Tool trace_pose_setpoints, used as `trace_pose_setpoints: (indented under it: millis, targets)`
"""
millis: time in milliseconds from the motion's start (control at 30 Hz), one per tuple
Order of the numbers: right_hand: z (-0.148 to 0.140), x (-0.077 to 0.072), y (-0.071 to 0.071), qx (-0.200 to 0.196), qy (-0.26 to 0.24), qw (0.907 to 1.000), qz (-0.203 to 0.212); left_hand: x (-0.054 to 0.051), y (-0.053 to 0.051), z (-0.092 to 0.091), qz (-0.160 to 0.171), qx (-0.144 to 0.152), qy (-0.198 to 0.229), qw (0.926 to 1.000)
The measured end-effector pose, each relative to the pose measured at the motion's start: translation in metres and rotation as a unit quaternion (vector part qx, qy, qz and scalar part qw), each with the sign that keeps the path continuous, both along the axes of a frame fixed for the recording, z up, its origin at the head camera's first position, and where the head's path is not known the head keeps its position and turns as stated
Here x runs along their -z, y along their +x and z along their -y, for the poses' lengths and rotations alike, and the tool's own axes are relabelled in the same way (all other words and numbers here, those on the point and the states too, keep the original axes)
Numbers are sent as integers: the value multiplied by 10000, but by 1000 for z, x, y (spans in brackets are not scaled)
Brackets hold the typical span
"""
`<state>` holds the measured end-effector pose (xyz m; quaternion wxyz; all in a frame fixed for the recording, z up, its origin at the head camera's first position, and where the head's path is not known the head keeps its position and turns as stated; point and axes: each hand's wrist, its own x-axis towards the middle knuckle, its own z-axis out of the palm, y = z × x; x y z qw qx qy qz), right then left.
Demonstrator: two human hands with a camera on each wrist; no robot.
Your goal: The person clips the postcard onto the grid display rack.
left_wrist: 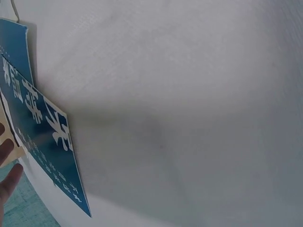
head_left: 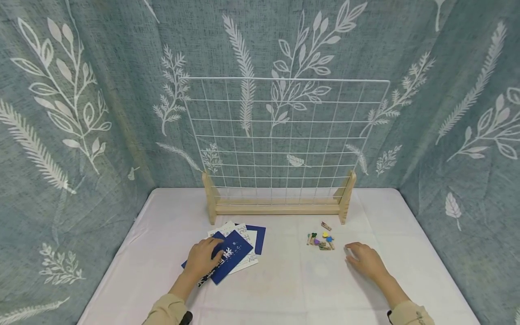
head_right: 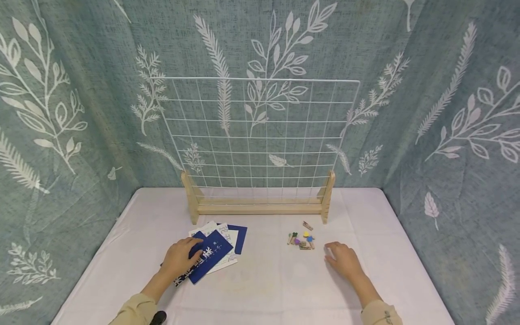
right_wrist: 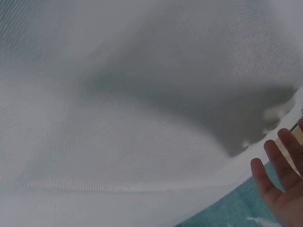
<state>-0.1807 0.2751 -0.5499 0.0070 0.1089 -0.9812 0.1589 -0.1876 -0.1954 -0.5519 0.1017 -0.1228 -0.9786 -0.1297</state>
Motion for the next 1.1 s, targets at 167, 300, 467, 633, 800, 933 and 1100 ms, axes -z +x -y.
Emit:
trace_pose_setpoints:
  millis: [167, 300, 467, 633, 800, 933, 1100]
  targets:
    - [3, -3, 0, 11, 19, 10000, 12, -2, -1, 1, -108, -4, 113, 9999]
    - [5, -4, -1, -11, 20, 10000, -1, -2, -3, 1, -152, 2, 217, 9996]
    - [7, -5, 0, 58, -81, 9999, 61, 1, 1, 1, -200, -8, 286, 9994]
    - [12, -4, 5, 78, -153, 9998, 36, 4, 4, 4, -136, -7, 122, 9998]
    - [18, -7, 9, -16, -141, 9999, -83, 6, 9, 10, 195, -158, -1, 9997]
    - [22, -11, 12, -22, -120, 9999, -77, 8, 13, 16, 350, -254, 37, 9991]
    - [24, -13, 14, -28, -116, 9999, -38, 10, 14, 24, 558, -305, -45, 9980]
